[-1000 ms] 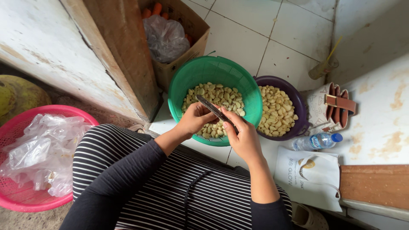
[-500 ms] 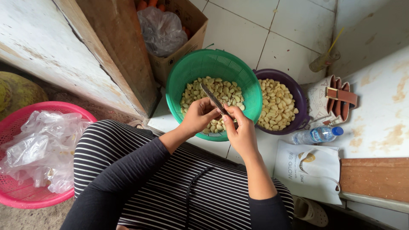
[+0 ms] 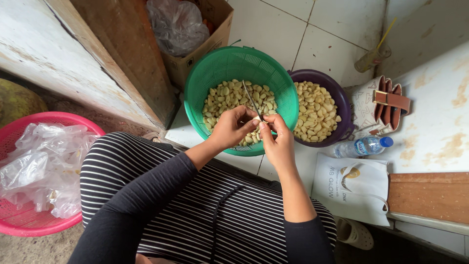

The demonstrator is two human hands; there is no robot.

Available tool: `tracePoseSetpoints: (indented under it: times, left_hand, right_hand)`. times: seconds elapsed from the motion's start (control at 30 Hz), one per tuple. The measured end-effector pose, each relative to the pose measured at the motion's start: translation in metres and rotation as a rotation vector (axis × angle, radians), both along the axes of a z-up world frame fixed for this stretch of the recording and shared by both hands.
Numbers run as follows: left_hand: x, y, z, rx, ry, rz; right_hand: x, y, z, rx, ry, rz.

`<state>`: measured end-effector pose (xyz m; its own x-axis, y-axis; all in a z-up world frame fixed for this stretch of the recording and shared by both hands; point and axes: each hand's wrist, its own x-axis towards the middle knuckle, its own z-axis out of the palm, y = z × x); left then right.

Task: The person sits on the floor and uses a small knife to peel the skin off cashew nuts one by one. They transfer the peeled nuts into a purple bowl and place the discarded skins into a pink basket.

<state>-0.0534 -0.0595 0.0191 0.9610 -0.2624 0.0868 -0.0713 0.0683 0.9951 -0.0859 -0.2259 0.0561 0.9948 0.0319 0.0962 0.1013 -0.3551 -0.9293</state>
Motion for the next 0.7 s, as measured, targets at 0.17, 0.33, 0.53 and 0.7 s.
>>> tracePoseSetpoints:
  times: [0.17, 0.33, 0.53, 0.7]
  left_hand:
    - [0.003, -0.004, -0.002, -0.02, -0.017, -0.02]
    - [-0.003, -0.008, -0.01, -0.112, -0.084, -0.185]
    - [0.009, -0.012, -0.017, -0.52, 0.255, -0.099]
    - [0.016, -0.021, -0.028, -0.952, 0.572, -0.09]
  right_hand:
    - [0.004, -0.007, -0.01, 0.015, -0.02, 0.01]
    - [0.013, -0.017, -0.005, -0.067, -0.18, -0.113]
    - [0.01, -0.023, 0.025, 0.21, 0.205, -0.134]
    - [-0.003, -0.01, 0.034, 0.151, 0.257, -0.012]
